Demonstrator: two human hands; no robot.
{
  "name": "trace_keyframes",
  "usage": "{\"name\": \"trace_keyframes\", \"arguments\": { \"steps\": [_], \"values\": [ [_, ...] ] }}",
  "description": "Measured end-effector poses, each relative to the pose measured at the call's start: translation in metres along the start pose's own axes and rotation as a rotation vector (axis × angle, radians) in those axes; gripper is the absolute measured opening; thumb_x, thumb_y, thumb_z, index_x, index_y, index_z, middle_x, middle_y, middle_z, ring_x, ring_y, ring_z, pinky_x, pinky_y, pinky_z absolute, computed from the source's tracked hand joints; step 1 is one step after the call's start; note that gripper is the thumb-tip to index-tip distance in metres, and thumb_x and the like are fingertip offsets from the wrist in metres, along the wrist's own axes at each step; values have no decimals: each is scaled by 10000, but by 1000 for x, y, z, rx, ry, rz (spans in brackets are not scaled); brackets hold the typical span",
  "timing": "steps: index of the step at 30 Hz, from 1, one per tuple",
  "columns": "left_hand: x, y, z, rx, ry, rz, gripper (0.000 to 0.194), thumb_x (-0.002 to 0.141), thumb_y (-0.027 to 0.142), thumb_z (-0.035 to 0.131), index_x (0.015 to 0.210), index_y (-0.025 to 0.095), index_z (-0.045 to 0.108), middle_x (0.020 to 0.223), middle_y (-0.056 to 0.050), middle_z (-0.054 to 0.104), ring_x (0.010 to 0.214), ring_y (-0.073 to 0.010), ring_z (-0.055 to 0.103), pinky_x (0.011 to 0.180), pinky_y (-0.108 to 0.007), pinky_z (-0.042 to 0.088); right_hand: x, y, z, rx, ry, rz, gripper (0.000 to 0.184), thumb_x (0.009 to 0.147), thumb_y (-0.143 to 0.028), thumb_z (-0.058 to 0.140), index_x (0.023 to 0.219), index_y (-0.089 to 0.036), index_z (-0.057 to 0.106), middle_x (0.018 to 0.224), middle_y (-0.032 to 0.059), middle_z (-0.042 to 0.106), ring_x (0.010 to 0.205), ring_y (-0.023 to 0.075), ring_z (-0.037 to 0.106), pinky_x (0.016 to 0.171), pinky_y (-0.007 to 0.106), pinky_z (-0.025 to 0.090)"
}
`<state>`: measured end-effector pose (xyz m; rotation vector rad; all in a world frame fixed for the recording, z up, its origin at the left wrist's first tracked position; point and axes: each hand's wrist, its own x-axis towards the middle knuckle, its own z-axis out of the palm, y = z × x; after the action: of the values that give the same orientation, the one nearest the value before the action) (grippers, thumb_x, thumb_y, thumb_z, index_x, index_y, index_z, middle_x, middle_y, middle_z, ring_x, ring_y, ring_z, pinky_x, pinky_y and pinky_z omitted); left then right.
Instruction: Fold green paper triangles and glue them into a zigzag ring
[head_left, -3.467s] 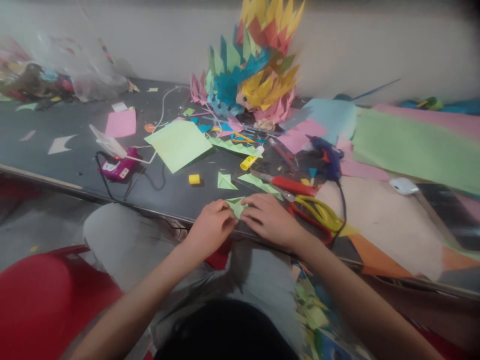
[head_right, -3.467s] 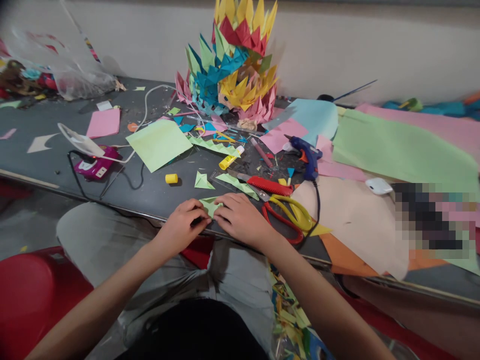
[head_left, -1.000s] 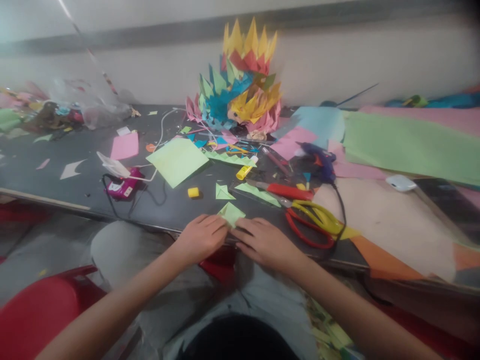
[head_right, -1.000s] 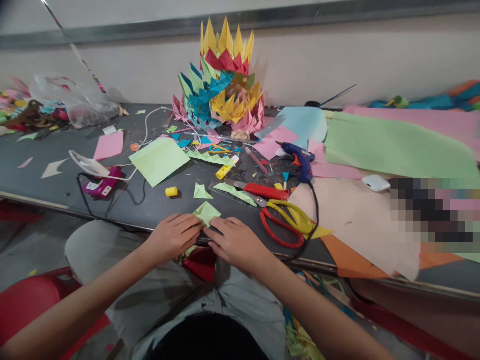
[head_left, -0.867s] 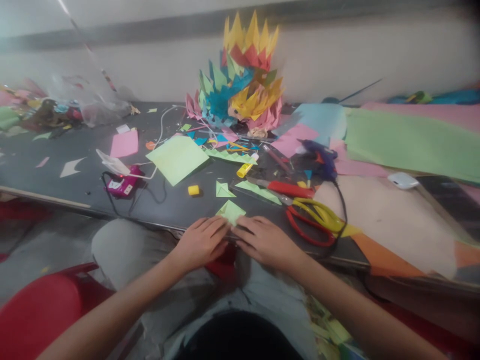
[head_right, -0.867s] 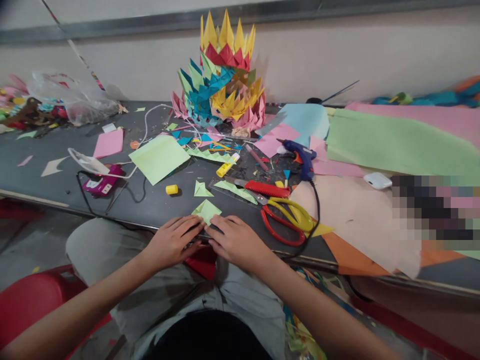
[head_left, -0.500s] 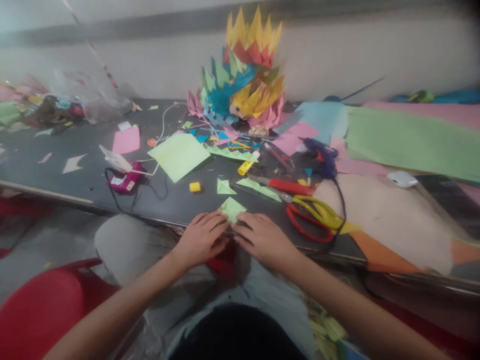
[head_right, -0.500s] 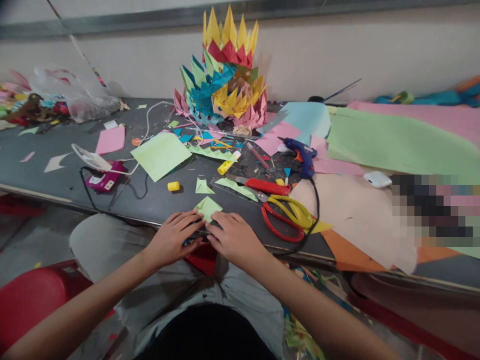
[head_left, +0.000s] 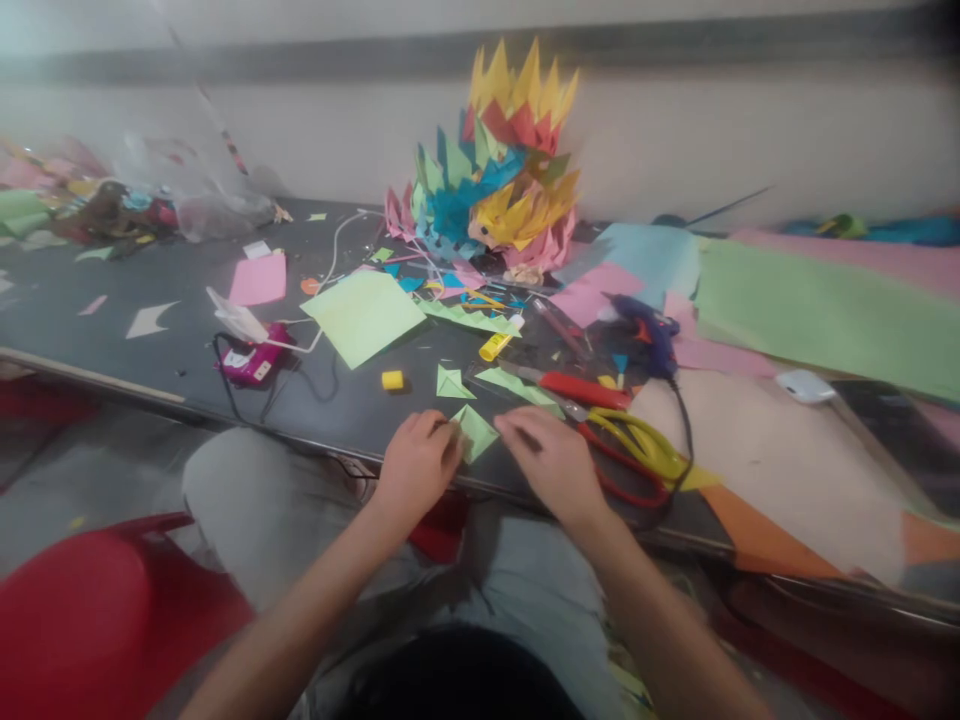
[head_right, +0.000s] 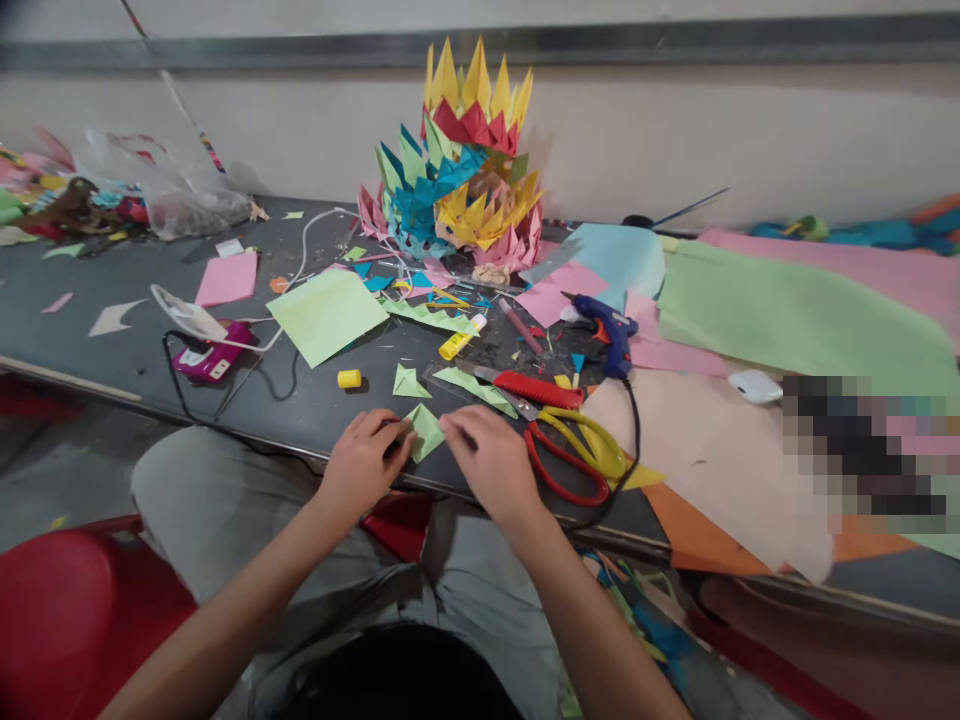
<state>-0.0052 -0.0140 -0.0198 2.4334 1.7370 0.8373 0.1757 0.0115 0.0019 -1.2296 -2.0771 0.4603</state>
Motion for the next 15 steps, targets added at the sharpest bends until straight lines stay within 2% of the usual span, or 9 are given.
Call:
{"name": "trace_keyframes", "arguments": {
  "steps": [1, 3, 6, 11, 13, 15],
  "values": [
    [-1, 0, -1, 2, -10, 4, 168, 886, 209, 475, 904, 157, 634, 904, -79, 585, 794, -191, 532, 742, -348, 467, 4, 2, 0, -5, 10, 56, 233, 894, -300, 463, 845, -202, 669, 865, 56, 687, 807, 179, 630, 720, 292, 483],
    [1, 1, -4, -19, -32, -34, 166, 880, 190, 478, 891, 161, 641, 908, -76, 590, 813, -192, 542, 749, -341, 469, 10, 4, 2, -36, -50, 118, 189, 867, -293, 509, 810, -206, 667, 825, 39, 688, 758, 173, 631, 666, 278, 471],
    [8, 2, -7, -90, -78, -171, 136, 857, 169, 509, 811, 171, 636, 866, -58, 604, 811, -185, 573, 729, -313, 474, 18, 3, 8, -107, -170, 155, 122, 824, -265, 578, 751, -212, 660, 764, 16, 668, 696, 151, 612, 612, 255, 433],
    [24, 3, -10, -88, -116, -340, 56, 812, 211, 574, 844, 185, 613, 744, -39, 644, 636, -176, 594, 558, -272, 432, 29, -6, 13, -274, -242, 209, 65, 787, -259, 620, 813, -201, 632, 729, 18, 650, 637, 155, 589, 549, 260, 377],
    [29, 3, -11, -56, -142, -334, 83, 793, 206, 595, 871, 199, 621, 723, -35, 655, 605, -178, 588, 524, -260, 404, 33, -8, 14, -293, -277, 237, 69, 786, -251, 617, 824, -195, 627, 722, 21, 651, 608, 152, 580, 532, 258, 366],
    [30, 5, -12, -35, -187, -267, 101, 808, 181, 567, 875, 213, 636, 759, -39, 655, 631, -178, 594, 527, -255, 402, 36, -9, 14, -280, -307, 226, 68, 794, -227, 601, 841, -193, 635, 740, 25, 656, 605, 147, 579, 529, 251, 366]
  ]
}}
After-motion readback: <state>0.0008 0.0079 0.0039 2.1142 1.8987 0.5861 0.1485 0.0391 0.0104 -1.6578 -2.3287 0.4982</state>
